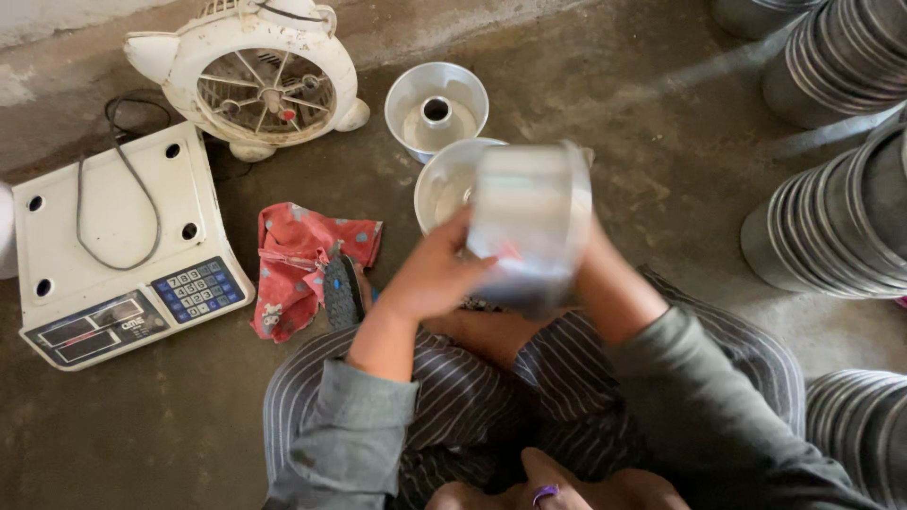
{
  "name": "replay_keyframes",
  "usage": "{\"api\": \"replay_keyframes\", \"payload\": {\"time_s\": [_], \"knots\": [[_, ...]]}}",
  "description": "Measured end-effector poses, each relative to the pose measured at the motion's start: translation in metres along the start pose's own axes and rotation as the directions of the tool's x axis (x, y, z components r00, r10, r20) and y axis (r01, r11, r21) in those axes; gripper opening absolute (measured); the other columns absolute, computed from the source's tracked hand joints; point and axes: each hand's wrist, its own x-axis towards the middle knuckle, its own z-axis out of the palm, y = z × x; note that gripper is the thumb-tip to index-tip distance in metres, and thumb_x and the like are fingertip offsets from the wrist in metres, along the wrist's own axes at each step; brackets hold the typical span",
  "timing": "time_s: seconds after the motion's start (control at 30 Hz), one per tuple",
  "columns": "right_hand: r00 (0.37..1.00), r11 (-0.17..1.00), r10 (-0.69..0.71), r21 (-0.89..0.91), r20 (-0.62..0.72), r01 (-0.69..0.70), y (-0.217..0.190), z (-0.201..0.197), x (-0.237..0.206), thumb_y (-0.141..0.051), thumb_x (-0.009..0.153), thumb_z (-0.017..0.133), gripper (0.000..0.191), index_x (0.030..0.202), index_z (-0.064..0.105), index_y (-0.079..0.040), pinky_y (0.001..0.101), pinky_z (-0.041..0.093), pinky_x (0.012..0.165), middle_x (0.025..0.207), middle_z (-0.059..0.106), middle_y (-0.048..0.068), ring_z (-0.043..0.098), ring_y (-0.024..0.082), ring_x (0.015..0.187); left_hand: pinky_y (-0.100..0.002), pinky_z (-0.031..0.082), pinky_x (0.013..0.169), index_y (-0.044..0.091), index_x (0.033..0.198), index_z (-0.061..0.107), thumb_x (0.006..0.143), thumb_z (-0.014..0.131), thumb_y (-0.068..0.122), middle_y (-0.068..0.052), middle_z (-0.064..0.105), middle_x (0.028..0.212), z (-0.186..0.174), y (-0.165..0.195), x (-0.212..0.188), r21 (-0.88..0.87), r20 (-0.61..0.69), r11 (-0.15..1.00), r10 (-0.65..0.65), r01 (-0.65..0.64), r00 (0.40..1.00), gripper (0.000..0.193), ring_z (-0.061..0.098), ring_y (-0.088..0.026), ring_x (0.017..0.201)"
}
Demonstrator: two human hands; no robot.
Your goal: The person sits on the floor and wipes the inside and outside of metal molds using a cloth. They handle the molds one at a time, turning them over to clean all surfaces, then place them into a stack.
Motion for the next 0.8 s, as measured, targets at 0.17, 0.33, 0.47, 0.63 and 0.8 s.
{"api": "replay_keyframes", "payload": {"time_s": [0.17, 0.33, 0.47, 0.63, 0.8], "knots": [[0.978, 0.929, 0.208, 0.319, -0.032, -0.187, -0.005, -0.022, 0.001, -0.026, 0.09, 0.073, 0.036, 0.119, 0.064, -0.007, 0.0437, 0.057, 0.093, 0.118, 0.07, 0.015, 0.067, 0.029, 0.11, -0.034, 0.048, 0.107, 0.001, 0.146, 0.053, 0.095, 0.069, 0.049, -0.008, 0.067, 0.134, 0.002, 0.007, 0.008, -0.142, 0.243, 0.99, 0.033, 0.002, 0.97, 0.072, 0.06, -0.018, 0.121], [0.891, 0.758, -0.382, -0.468, 0.246, 0.455, -0.023, -0.003, -0.036, -0.025, 0.087, 0.075, 0.038, 0.119, 0.065, -0.007, 0.0432, 0.057, 0.093, 0.119, 0.07, 0.015, 0.067, 0.029, 0.109, -0.036, 0.053, 0.097, -0.002, 0.131, 0.067, 0.092, 0.063, 0.058, -0.011, 0.074, 0.121, -0.015, 0.011, 0.01, -0.431, 0.067, 0.841, -0.332, 0.327, 0.941, 0.072, 0.068, -0.02, 0.11], [0.989, 0.973, 0.147, 0.18, 0.017, -0.147, -0.007, -0.004, 0.006, -0.024, 0.086, 0.076, 0.039, 0.12, 0.065, -0.007, 0.0428, 0.056, 0.093, 0.119, 0.07, 0.015, 0.067, 0.029, 0.109, -0.034, 0.051, 0.102, -0.003, 0.134, 0.06, 0.085, 0.074, 0.052, -0.012, 0.073, 0.12, -0.007, 0.016, -0.012, 0.016, 0.243, 1.0, 0.005, -0.009, 0.97, 0.075, 0.067, -0.02, 0.114], [0.995, 0.986, 0.101, 0.137, 0.004, -0.1, -0.008, -0.013, -0.011, -0.022, 0.083, 0.077, 0.041, 0.12, 0.065, -0.007, 0.0422, 0.056, 0.093, 0.119, 0.07, 0.015, 0.066, 0.029, 0.109, -0.035, 0.037, 0.112, 0.002, 0.14, 0.062, 0.099, 0.062, 0.049, -0.005, 0.069, 0.135, -0.001, 0.003, 0.013, -0.167, 0.099, 0.986, -0.003, 0.019, 0.995, 0.062, 0.06, -0.017, 0.126], [0.897, 0.758, -0.371, -0.479, 0.241, 0.442, -0.015, 0.006, -0.032, -0.021, 0.081, 0.079, 0.044, 0.12, 0.066, -0.007, 0.0417, 0.056, 0.093, 0.119, 0.069, 0.015, 0.066, 0.029, 0.109, -0.034, 0.048, 0.106, 0.001, 0.141, 0.061, 0.104, 0.062, 0.038, -0.008, 0.068, 0.132, -0.014, -0.006, 0.011, -0.444, -0.051, 0.894, -0.098, 0.065, 0.994, 0.052, 0.062, -0.018, 0.12]]}}
